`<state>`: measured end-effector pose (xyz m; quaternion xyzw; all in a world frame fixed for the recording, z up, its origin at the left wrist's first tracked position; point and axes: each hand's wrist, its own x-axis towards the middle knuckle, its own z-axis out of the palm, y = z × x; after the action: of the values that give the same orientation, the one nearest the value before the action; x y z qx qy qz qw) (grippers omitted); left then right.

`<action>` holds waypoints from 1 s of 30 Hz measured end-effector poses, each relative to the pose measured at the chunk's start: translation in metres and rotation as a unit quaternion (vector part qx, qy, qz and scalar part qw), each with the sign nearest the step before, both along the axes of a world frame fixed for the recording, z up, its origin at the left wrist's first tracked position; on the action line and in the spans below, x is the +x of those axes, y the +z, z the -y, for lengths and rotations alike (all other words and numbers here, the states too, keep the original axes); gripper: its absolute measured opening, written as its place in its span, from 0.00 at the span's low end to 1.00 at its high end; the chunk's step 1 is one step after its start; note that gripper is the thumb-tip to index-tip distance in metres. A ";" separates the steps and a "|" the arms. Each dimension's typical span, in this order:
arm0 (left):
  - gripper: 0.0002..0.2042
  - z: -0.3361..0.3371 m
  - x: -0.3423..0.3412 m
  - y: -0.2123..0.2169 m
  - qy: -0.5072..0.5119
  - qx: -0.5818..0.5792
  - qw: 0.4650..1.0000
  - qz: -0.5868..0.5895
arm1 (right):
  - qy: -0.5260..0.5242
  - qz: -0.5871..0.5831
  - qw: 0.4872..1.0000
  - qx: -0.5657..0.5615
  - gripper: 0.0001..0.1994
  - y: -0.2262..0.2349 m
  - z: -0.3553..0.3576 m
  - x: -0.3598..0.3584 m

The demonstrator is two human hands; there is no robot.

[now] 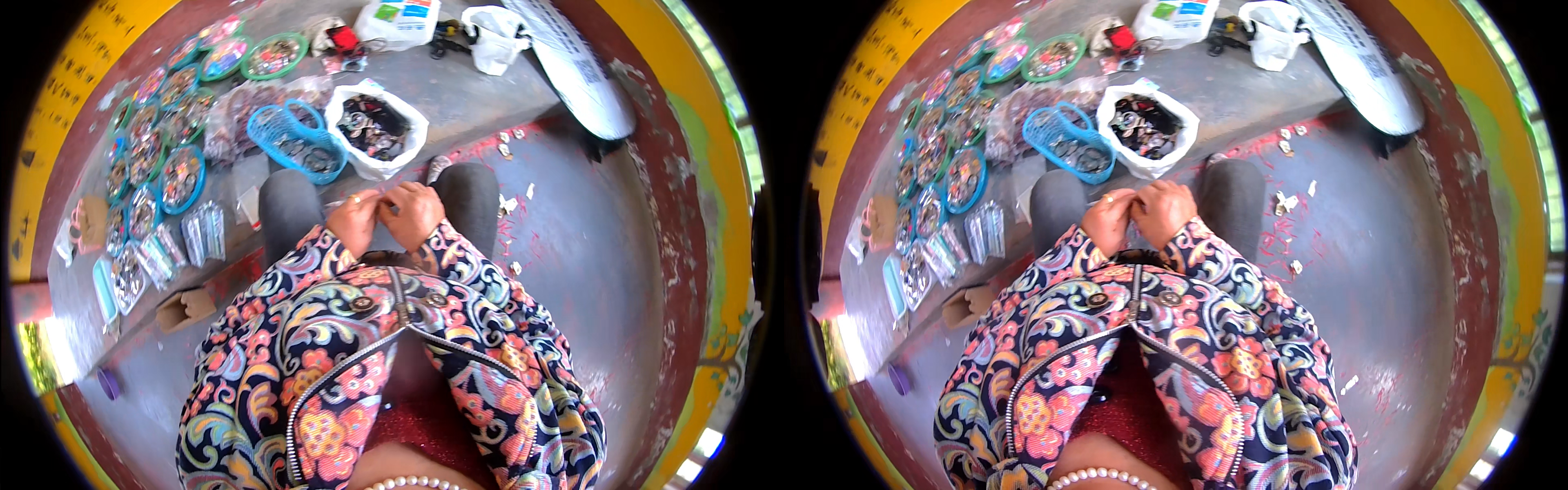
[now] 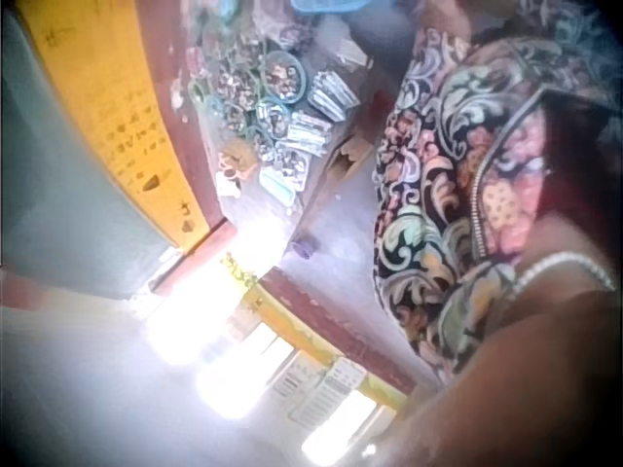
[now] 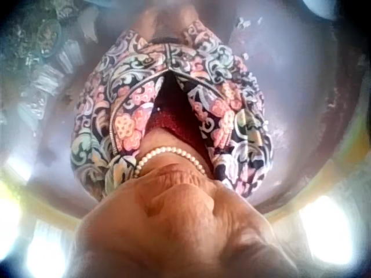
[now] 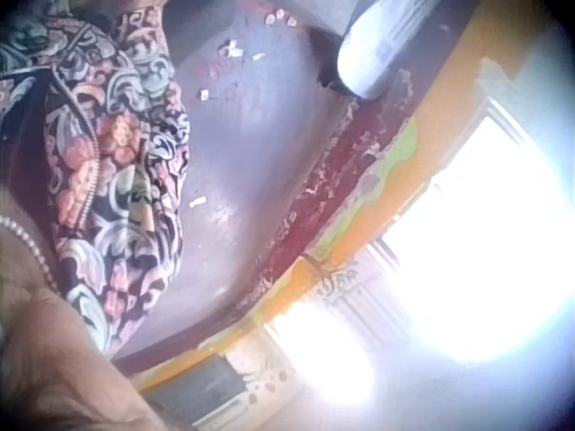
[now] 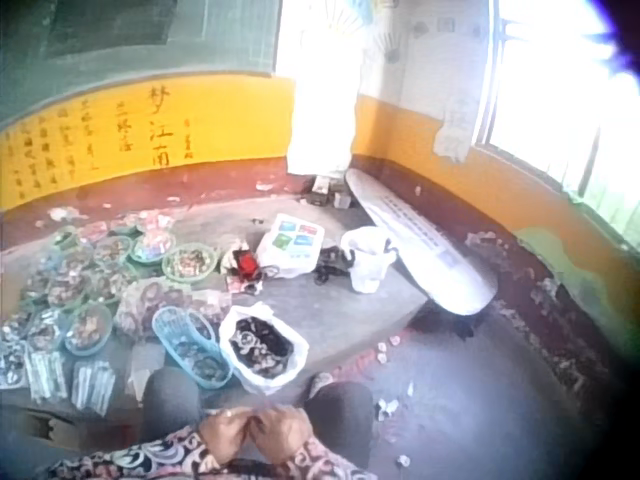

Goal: The person sits on the floor and repeatedly picks up small keychains from a white bag, places them into clear plastic bags, and seals them. The packaged keychains are then placed into a blue basket. The person handles the items one at a time throughout the clip.

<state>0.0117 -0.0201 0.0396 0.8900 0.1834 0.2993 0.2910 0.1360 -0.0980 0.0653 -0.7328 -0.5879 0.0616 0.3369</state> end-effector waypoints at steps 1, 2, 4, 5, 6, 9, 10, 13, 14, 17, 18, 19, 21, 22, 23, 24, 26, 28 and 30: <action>0.11 0.000 0.000 0.004 0.000 0.002 1.000 0.012 | -0.002 -0.001 1.000 0.010 0.06 0.000 -0.001 -0.001; 0.10 -0.001 0.000 0.005 -0.008 -0.018 1.000 0.017 | -0.006 0.001 1.000 0.020 0.06 -0.002 0.000 -0.001; 0.08 0.001 0.001 0.010 -0.008 -0.067 0.997 0.028 | -0.010 0.001 0.999 0.041 0.05 -0.005 0.000 0.000; 0.08 -0.001 0.001 0.010 -0.011 -0.100 0.995 0.018 | -0.015 0.011 0.997 0.079 0.03 -0.003 0.000 -0.001; 0.08 -0.001 0.002 0.008 -0.010 -0.201 0.979 0.017 | -0.015 0.006 0.996 0.086 0.03 -0.004 0.000 0.000; 0.10 -0.003 -0.001 0.004 -0.001 -0.460 0.888 -0.007 | -0.010 -0.008 0.996 0.084 0.03 -0.006 0.003 0.002; 0.10 -0.004 -0.001 0.000 0.000 -0.495 0.869 0.001 | -0.008 -0.013 0.997 0.081 0.03 -0.006 0.004 0.003; 0.12 -0.003 -0.002 -0.002 0.007 -0.622 0.782 0.051 | -0.011 -0.040 0.994 0.102 0.03 -0.013 0.003 0.005; 0.11 -0.004 -0.002 0.000 0.001 -0.647 0.759 0.067 | -0.004 -0.053 0.993 0.107 0.03 -0.015 0.003 0.009; 0.10 -0.010 -0.003 -0.005 0.012 -0.685 0.721 0.104 | -0.022 -0.164 0.978 0.125 0.04 -0.012 0.008 0.022; 0.10 -0.012 -0.004 -0.007 0.010 -0.692 0.713 0.114 | -0.045 -0.204 0.974 0.083 0.04 -0.007 0.014 0.030; 0.10 -0.015 -0.004 -0.008 0.011 -0.698 0.705 0.123 | -0.070 -0.249 0.959 0.113 0.05 -0.015 0.019 0.042; 0.10 -0.017 -0.008 -0.012 0.012 -0.704 0.695 0.144 | -0.099 -0.306 0.942 0.090 0.05 -0.007 0.035 0.069; 0.10 -0.018 -0.008 -0.011 0.013 -0.707 0.692 0.145 | -0.115 -0.313 0.936 0.114 0.05 0.000 0.048 0.083; 0.10 -0.019 -0.009 -0.011 0.014 -0.708 0.690 0.151 | -0.141 -0.317 0.933 0.094 0.05 0.006 0.060 0.100; 0.10 -0.020 -0.011 -0.011 0.019 -0.715 0.682 0.155 | -0.154 -0.330 0.927 0.094 0.05 -0.005 0.074 0.127; 0.10 -0.021 -0.008 -0.016 0.009 -0.724 0.673 0.152 | -0.167 -0.414 0.876 0.181 0.04 -0.006 0.109 0.162; 0.10 -0.020 -0.009 -0.014 0.009 -0.725 0.674 0.140 | -0.212 -0.549 0.799 0.127 0.05 -0.051 0.151 0.209; 0.10 -0.019 -0.007 -0.012 0.009 -0.721 0.680 0.134 | -0.349 -0.204 0.857 -0.319 0.10 -0.095 0.204 0.238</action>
<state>0.0051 -0.0016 0.0272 0.3532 0.3094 0.1930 0.8616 0.3743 -0.3021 -0.0300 -0.9284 -0.1599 0.2723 0.1961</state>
